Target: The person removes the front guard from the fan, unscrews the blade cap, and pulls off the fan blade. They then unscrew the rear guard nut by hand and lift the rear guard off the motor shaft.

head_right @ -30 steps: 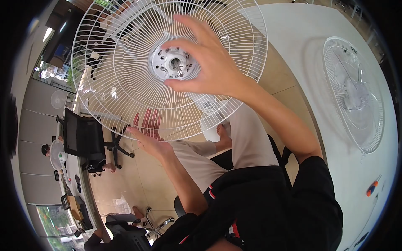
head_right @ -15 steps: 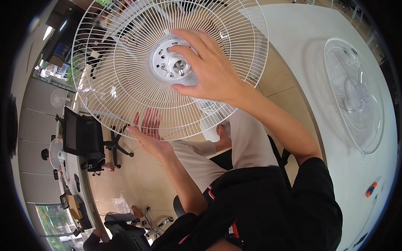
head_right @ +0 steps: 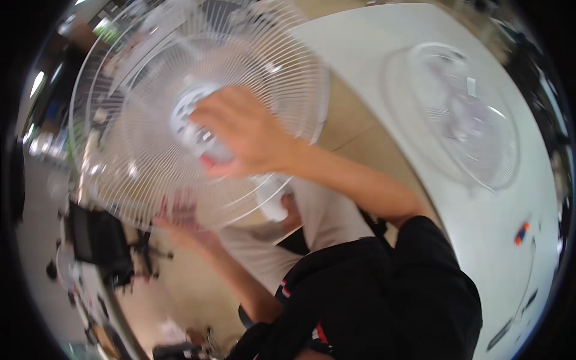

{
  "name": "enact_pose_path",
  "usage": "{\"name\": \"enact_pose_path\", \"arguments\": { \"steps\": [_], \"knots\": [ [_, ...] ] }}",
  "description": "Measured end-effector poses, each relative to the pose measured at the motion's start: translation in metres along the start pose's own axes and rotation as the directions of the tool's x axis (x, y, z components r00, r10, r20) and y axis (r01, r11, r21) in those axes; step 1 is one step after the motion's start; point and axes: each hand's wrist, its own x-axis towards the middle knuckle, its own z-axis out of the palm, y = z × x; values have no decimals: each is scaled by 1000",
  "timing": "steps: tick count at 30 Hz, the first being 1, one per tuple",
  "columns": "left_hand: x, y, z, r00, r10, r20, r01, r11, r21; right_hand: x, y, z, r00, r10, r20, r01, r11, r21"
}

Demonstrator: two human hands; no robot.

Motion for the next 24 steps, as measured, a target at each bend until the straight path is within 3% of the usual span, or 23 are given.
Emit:
{"name": "enact_pose_path", "arguments": {
  "steps": [1,7,12,14,16,18,22,24],
  "knots": [
    [-7,1,8,996,-80,-37,76,992,-103,1,-1,-20,999,-32,-5,32,999,-7],
    [-29,17,15,993,35,-117,-26,997,75,5,-17,-66,999,-32,-8,31,998,-58],
    [-28,13,6,993,46,-107,-37,995,89,7,-15,-138,996,89,30,-75,943,-325],
    [-26,16,6,992,33,-119,-23,996,89,5,-16,-180,988,157,-4,-136,842,-523],
    [-27,20,7,992,12,-126,-4,998,65,-2,-16,-230,981,188,40,-89,630,-771],
    [-28,22,7,993,-4,-121,10,999,48,-19,-20,-284,939,344,-13,-173,440,-881],
    [-24,13,2,999,-10,-51,8,999,-32,-62,-31,-399,825,495,-273,-391,151,-908],
    [-18,8,-4,999,-38,19,40,994,-102,-81,-42,-440,686,575,-446,-563,32,-826]
  ]
}}
